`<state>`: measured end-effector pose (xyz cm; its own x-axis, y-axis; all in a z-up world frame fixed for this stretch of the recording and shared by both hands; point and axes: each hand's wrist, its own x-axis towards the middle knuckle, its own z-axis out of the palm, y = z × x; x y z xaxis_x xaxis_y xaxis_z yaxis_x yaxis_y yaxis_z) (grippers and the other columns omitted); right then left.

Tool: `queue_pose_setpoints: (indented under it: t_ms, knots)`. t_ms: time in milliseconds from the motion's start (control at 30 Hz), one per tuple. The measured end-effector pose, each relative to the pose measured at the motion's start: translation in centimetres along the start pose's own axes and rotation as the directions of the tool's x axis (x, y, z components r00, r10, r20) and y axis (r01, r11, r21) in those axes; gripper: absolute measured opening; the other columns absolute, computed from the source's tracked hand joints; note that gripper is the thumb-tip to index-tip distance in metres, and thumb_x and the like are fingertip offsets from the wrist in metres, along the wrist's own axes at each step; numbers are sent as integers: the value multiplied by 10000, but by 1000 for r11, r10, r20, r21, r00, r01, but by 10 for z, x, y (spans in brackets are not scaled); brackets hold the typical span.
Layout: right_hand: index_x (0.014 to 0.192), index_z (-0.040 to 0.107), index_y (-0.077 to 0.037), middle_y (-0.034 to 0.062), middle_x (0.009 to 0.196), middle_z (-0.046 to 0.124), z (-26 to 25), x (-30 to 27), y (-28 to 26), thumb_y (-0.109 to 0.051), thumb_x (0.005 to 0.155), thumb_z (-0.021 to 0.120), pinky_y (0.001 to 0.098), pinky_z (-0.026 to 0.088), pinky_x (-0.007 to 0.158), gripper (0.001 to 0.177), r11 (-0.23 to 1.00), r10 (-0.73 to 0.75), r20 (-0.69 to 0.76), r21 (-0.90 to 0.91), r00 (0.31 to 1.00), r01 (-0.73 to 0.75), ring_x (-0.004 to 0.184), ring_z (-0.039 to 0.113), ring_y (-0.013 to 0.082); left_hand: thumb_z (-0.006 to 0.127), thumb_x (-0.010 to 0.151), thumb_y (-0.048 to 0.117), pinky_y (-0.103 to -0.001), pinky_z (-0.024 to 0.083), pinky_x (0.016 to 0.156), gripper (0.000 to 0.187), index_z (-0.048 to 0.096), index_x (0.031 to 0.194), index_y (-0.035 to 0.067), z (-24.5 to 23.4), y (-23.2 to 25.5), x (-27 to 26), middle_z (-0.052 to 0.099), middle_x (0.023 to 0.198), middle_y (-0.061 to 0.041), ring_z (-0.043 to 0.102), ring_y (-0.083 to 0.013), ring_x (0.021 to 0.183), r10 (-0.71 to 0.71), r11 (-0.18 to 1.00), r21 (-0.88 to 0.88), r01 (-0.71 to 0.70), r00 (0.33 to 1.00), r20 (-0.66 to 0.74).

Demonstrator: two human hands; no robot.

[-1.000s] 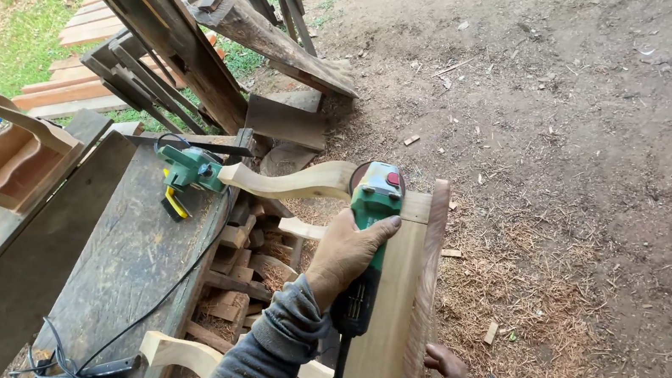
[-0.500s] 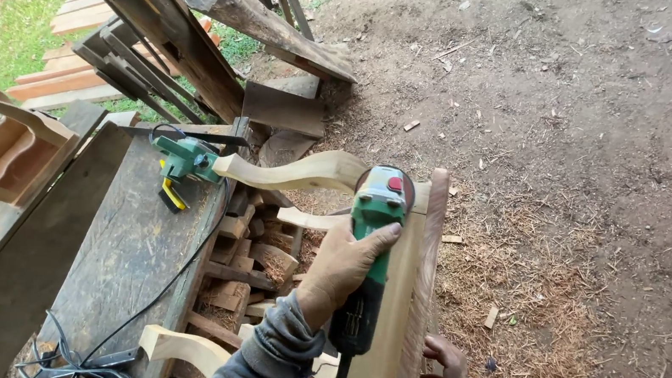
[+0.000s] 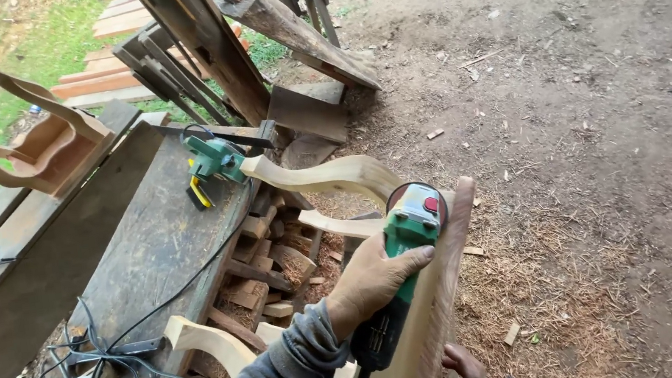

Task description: Sand the wooden legs and undercarriage of a table using an angle grinder.

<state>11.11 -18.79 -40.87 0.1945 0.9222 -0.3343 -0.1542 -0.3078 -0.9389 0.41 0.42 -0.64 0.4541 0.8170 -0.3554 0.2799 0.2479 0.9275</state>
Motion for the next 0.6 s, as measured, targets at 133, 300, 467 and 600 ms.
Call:
queue_pose_setpoints:
  t_ms: [133,300,467,600]
  knots:
    - [1335,673,-79,175,1391,638,7,16,-14,-513,851,574,621,652,756,658,845,483,-98,313,870,-434,1175,665,408,705,938,288,-288,571,809,360,667,1195,38,-4,1,-3,726,995,-33,658,-103,851,14,998,67,-13,1000,-11]
    - [1318,676,-55,246,1323,676,16,22,12,-445,814,682,670,667,704,637,841,490,-200,364,848,-400,1147,694,460,698,920,321,-302,585,755,364,676,1155,43,-11,7,-3,722,924,-25,660,-125,781,-65,989,131,71,997,-50]
    - [1287,699,-63,201,1325,696,14,25,43,-449,796,677,642,620,683,625,860,447,-174,355,878,-367,1131,721,423,715,921,317,-294,556,739,369,688,1159,36,-16,4,-2,701,906,-17,622,-107,786,24,984,178,-8,996,-86]
    - [1255,713,-79,123,1317,694,14,18,29,-439,810,646,599,659,662,577,879,411,-145,325,900,-349,1097,722,366,719,918,292,-290,556,754,360,688,1165,32,-20,5,-2,715,930,-19,627,-101,805,38,989,145,-21,993,-115]
